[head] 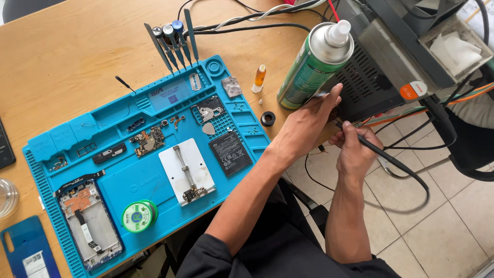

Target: The person solders a small electronic component mounted on a white fixture using a soldering iron and solder wire. They repeatedly apply solder to the component, clean the iron tip on a sponge, and adjust the component's position on the fixture.

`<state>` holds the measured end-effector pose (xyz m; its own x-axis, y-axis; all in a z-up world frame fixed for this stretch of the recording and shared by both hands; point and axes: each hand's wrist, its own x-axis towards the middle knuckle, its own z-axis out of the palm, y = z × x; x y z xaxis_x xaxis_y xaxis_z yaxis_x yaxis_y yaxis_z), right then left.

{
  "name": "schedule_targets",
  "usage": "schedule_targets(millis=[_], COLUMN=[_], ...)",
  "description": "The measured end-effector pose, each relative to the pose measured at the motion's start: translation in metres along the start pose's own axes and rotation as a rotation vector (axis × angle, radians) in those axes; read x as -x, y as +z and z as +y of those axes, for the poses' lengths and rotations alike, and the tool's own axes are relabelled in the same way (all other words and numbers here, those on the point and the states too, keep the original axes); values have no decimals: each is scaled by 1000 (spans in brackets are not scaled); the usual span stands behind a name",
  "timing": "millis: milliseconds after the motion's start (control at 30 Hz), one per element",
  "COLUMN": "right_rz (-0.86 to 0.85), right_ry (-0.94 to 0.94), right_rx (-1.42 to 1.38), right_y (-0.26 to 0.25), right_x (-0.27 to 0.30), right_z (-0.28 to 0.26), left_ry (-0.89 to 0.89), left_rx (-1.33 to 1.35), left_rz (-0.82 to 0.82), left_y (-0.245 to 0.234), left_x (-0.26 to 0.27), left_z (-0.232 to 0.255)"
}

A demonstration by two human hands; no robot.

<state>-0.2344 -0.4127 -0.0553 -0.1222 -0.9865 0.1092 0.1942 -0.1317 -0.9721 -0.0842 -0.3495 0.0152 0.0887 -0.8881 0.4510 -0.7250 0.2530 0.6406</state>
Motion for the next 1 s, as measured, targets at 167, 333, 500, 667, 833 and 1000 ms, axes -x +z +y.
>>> schedule_targets(millis=[167, 333, 500, 667, 833, 1000], right_rz=[-122, -345, -595, -542, -245, 15], right_ry=[-334, -759, -728, -505, -88, 104], right_rx=[212, 585, 671, 515, 175, -14], right_y=[-5, 6, -4, -31, -4, 21], right_x=[24, 20, 13, 6, 2, 5], right_z=[-35, -38, -70, -63, -20, -17], left_ry=[-57, -85, -69, -61, -114, -99], left_rx=[59, 143, 52, 143, 174, 130], left_rz=[-101, -113, -131, -49, -9, -65], left_y=[7, 6, 18, 30, 36, 39], left_x=[2, 0, -1, -2, -6, -6], left_z=[-11, -12, -17, -26, -24, -25])
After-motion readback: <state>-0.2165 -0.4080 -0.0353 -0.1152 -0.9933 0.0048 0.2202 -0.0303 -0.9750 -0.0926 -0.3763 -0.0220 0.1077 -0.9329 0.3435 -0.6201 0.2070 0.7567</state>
